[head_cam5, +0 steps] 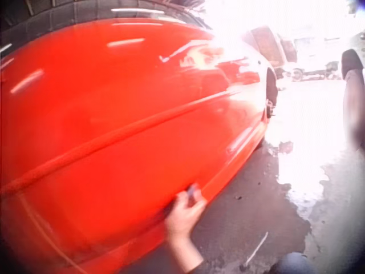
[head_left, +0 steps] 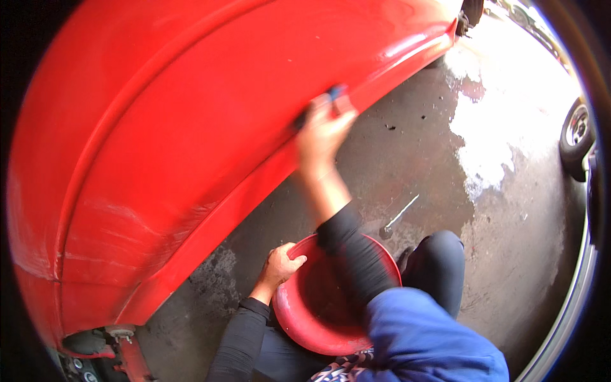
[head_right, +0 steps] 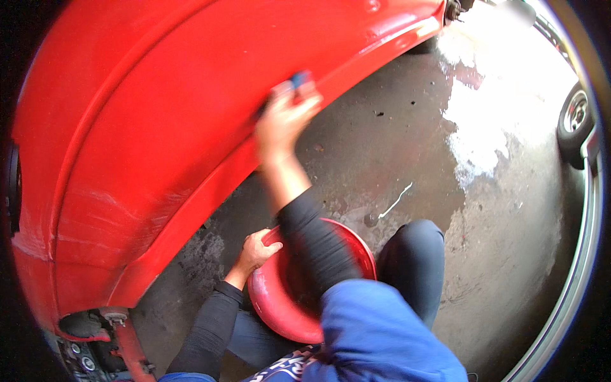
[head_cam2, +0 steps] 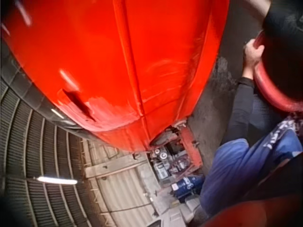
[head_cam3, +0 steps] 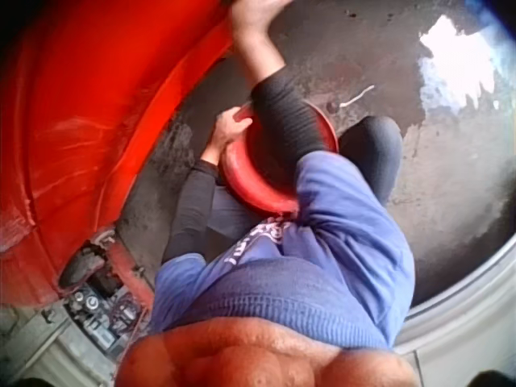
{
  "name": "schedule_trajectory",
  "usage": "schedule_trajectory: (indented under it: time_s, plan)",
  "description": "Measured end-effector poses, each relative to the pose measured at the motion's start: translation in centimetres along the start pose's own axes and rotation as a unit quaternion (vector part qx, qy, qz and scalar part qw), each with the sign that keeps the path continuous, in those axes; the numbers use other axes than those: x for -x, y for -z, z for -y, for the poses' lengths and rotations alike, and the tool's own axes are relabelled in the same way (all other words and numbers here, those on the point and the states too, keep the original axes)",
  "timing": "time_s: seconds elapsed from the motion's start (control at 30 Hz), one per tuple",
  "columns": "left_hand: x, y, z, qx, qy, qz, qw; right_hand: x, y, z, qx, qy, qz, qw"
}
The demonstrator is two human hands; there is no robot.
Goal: The person kneels beside a red car and uses a sanding block and a sponge to wet-sand and wipe the lower side panel and rocker area. They repeatedly dip the tools in a red bucket of water and rub the surface in linear and circular motions.
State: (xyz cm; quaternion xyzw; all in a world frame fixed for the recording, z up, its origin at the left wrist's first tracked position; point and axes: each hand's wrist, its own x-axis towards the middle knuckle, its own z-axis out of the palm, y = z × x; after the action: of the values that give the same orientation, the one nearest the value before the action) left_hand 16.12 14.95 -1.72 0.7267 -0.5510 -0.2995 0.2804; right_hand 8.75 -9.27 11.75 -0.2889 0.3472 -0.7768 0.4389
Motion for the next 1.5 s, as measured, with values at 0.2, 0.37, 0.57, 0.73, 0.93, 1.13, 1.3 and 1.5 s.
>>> schedule_trajectory:
  time_s: [0.2,0.37,0.57,0.73,0.93,1.13,1.3,1.5]
  plan:
    - [1.2,0.1,-0.4,0.013,0.099,0.051,0.994,7.5,-1.4,2.8,-0.045,0.005,0.037,0.998]
    - [-0.2,-0.1,-1.3,-0.069,0.121,0.054,0.989,-18.2,1.6,-7.8,-0.002,0.114,-0.114,0.987]
    - [0.3,-0.1,-0.8,-0.047,0.062,0.017,0.997,4.7,-0.7,-4.3,0.099,0.036,-0.033,0.994]
    - [1.5,-0.2,-0.9,0.226,0.175,-0.023,0.958,16.8,-1.6,-0.3,0.016,-0.166,0.058,0.984]
    - [-0.3,-0.3,-1.0,-0.08,0.087,0.051,0.992,-9.3,0.9,-4.0,0.002,0.053,-0.05,0.997]
    - [0.5,0.0,0.0,-0.046,0.13,0.076,0.988,14.4,-2.7,2.1,0.109,0.2,-0.009,0.974]
    - [0.5,-0.3,0.1,-0.047,0.027,0.006,0.999,3.2,-0.4,-2.8,0.133,0.212,0.001,0.968]
    - [-0.3,-0.6,0.4,-0.072,0.083,0.053,0.993,-14.7,0.9,-3.6,-0.063,0.087,-0.036,0.994]
